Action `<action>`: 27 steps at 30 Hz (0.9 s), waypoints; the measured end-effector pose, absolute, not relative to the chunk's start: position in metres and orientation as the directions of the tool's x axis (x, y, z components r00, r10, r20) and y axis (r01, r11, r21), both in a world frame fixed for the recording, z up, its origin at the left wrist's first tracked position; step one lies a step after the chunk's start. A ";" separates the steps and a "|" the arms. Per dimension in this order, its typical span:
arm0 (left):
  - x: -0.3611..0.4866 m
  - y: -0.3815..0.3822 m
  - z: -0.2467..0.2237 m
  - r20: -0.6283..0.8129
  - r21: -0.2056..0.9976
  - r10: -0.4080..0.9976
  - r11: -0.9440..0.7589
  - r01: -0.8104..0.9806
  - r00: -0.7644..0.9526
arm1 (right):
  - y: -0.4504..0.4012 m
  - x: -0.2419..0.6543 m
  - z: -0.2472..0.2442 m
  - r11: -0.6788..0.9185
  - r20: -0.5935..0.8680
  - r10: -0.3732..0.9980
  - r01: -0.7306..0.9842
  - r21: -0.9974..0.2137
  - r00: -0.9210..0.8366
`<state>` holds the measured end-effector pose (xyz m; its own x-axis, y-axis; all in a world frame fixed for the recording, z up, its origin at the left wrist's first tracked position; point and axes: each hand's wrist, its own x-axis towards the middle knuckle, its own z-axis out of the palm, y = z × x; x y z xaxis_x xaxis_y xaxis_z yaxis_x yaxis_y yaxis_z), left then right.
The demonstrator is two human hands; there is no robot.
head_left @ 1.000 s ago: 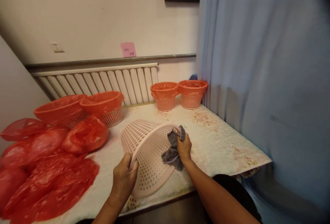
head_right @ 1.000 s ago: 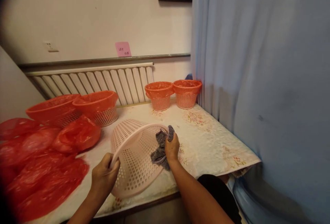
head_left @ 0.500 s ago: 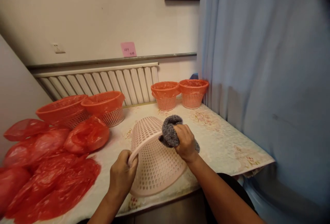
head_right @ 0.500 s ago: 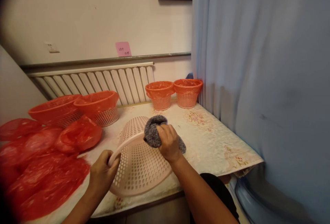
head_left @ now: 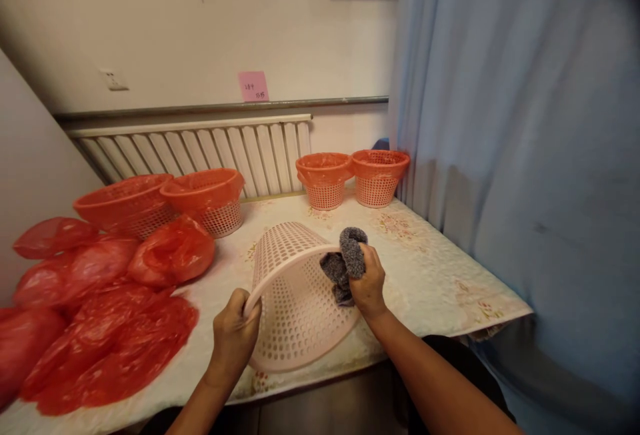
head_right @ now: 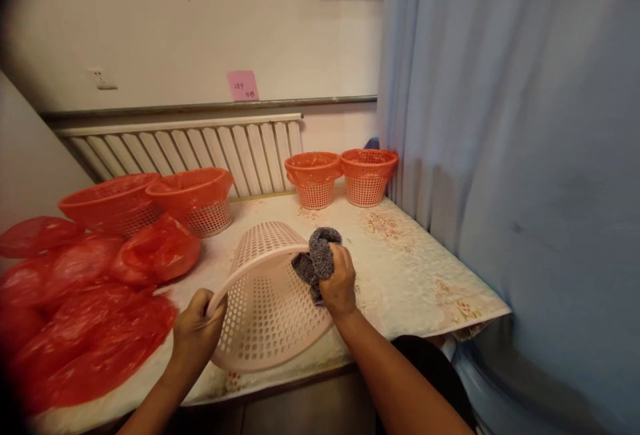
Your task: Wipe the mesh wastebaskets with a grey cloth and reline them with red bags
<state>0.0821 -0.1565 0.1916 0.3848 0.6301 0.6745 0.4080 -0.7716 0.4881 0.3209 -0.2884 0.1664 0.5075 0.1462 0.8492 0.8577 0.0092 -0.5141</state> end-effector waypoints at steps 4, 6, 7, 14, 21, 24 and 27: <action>0.072 -0.162 0.180 0.643 0.554 0.706 -0.697 0.455 0.297 | -0.286 0.318 0.143 -0.052 0.756 0.124 0.765 -0.641 0.642; 0.068 -0.166 0.173 0.608 0.594 0.751 -0.646 0.480 0.258 | -0.286 0.317 0.132 -0.084 0.694 0.125 0.704 -0.705 0.709; 0.066 -0.168 0.171 0.589 0.610 0.770 -0.622 0.491 0.244 | -0.287 0.316 0.127 -0.101 0.661 0.126 0.672 -0.734 0.740; 0.051 -0.182 0.158 0.510 0.704 0.845 -0.517 0.486 0.160 | -0.306 0.305 0.102 -0.242 0.442 0.364 0.542 -0.805 0.820; 0.028 -0.182 0.143 0.344 0.806 0.930 -0.364 0.466 0.130 | -0.334 0.281 0.097 -0.451 0.278 0.528 0.543 -0.708 0.802; 0.016 -0.179 0.139 0.326 0.827 0.939 -0.341 0.447 0.111 | -0.340 0.270 0.115 -0.424 0.291 0.521 0.539 -0.728 0.802; 0.009 -0.178 0.138 0.327 0.856 0.933 -0.359 0.373 0.148 | -0.343 0.253 0.140 -0.351 0.358 0.433 0.521 -0.778 0.827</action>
